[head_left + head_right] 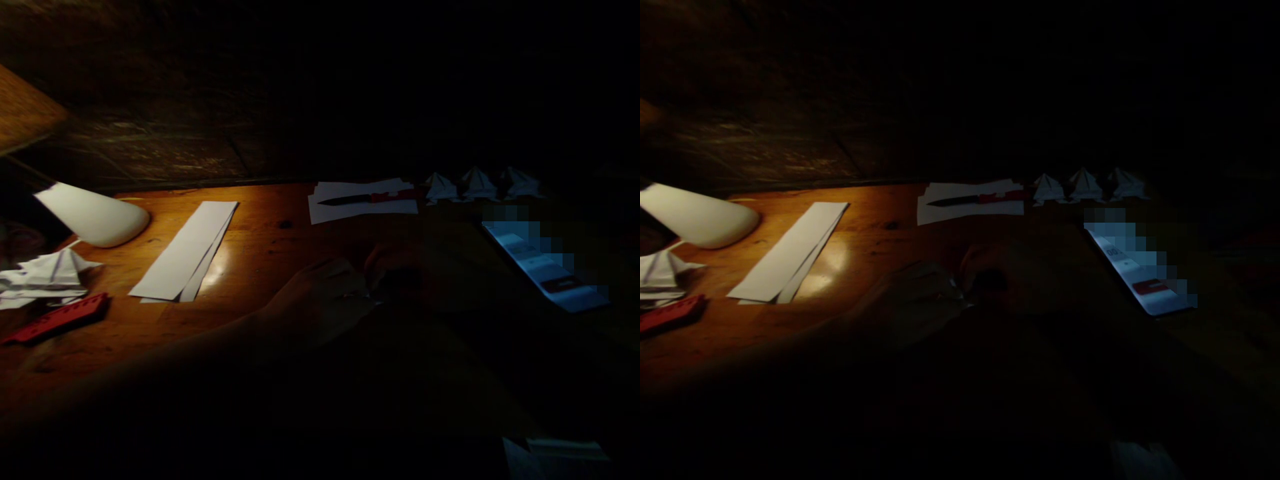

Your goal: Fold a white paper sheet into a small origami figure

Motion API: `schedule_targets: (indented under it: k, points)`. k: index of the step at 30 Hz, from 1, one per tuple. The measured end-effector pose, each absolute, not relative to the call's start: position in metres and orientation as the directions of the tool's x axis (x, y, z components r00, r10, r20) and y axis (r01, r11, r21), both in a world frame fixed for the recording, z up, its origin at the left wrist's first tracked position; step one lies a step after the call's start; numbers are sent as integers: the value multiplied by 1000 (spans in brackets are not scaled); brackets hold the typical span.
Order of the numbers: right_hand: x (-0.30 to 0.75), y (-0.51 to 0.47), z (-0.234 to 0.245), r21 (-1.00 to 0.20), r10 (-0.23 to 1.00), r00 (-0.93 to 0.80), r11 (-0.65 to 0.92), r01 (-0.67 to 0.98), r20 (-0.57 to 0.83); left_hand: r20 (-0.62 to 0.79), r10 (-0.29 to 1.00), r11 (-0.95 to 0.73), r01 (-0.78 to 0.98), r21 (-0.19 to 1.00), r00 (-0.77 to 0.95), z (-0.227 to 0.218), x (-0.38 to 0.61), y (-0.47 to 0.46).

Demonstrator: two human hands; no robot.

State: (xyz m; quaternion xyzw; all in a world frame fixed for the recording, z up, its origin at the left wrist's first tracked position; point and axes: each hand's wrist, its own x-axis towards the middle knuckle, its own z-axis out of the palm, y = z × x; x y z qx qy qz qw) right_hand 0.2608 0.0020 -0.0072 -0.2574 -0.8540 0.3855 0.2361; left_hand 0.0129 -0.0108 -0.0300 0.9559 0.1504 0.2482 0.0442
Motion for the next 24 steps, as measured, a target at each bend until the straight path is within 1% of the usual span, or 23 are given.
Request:
schedule_targets:
  k: [2, 10, 15, 19, 24]
  points:
    - [261, 4, -7, -783, 615, -762, 569, 251, 203, 459, 285, -959, 247, 142, 841, -29, 12, -10]
    - [263, 5, -8, -789, 614, -765, 561, 250, 194, 445, 260, -965, 209, 161, 857, -27, 5, -4]
    - [264, 5, -9, -796, 614, -766, 552, 248, 187, 448, 248, -968, 200, 154, 859, -28, 5, -3]
    - [268, 8, -9, -813, 599, -776, 543, 210, 200, 444, 246, -969, 205, 138, 861, -28, 6, -4]
    - [273, 13, -12, -831, 592, -788, 515, 210, 168, 422, 246, -969, 211, 128, 873, -29, 4, -3]
